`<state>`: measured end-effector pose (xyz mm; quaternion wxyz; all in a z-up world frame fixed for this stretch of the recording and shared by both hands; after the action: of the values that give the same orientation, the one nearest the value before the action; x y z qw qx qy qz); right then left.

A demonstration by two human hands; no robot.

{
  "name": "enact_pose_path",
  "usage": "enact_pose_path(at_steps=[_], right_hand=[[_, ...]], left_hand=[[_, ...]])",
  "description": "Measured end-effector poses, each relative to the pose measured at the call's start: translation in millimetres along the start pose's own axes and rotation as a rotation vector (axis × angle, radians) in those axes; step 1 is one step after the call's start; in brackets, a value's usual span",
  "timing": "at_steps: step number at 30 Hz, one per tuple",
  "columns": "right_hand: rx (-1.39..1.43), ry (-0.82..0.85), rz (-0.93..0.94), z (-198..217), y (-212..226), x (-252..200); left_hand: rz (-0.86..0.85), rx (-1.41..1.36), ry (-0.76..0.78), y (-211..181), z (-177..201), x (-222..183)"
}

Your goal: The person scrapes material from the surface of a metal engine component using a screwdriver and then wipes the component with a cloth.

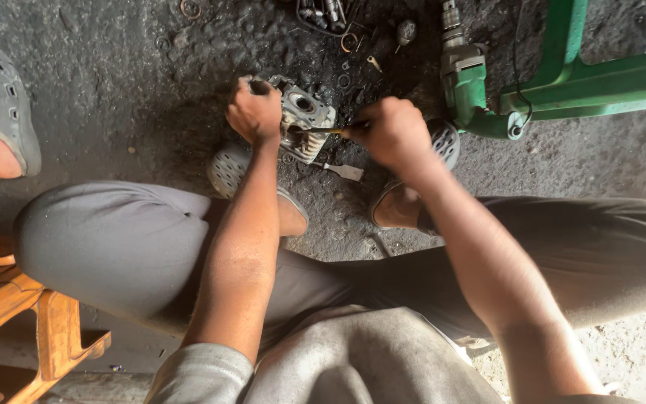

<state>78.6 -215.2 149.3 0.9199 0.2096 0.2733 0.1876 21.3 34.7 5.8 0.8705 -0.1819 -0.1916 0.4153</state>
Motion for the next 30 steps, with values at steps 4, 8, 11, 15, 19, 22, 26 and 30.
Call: enact_pose_path(at_steps=[4,8,11,15,19,22,26,30], right_hand=[[-0.421,-0.208,0.194,-32.4,39.9,-22.4],[-0.102,-0.104,0.111,-18.1,20.1,-3.4],[0.220,0.024,-0.048,-0.9,-21.3,14.0],[0.534,0.044,-0.211,-8.5,-58.9,19.7],[0.541,0.042,-0.299,-22.6,-68.0,3.1],[0.314,-0.051,-0.172,-15.0,-46.2,-6.1],[-0.089,-0.243,-0.028,-1.5,-9.2,-17.3],[-0.300,-0.105,0.054,-2.4,2.1,-17.6]], left_hand=[[0.069,-0.008,0.113,4.7,-5.4,3.5],[0.013,-0.015,0.122,-7.4,-5.6,9.0],[0.026,0.088,0.150,-23.7,-6.5,16.3],[-0.005,0.088,0.294,-50.5,-16.8,26.9],[-0.212,0.169,0.212,-74.2,-19.5,26.3],[-0.178,0.068,0.422,-75.5,-25.2,35.2],[-0.121,0.018,0.567,-72.3,-34.4,34.7],[-0.077,0.082,0.616,-54.3,-56.3,24.5]])
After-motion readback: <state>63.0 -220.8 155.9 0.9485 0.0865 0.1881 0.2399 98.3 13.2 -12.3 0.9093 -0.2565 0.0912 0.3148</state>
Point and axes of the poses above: each hand's wrist, its own x-axis towards the middle knuckle, its own z-axis out of the back of the hand, y = z × x, the point moved 4 cm from there along x, towards the middle knuckle, and after that the axes turned 4 degrees about -z, right-handed, at the moved point
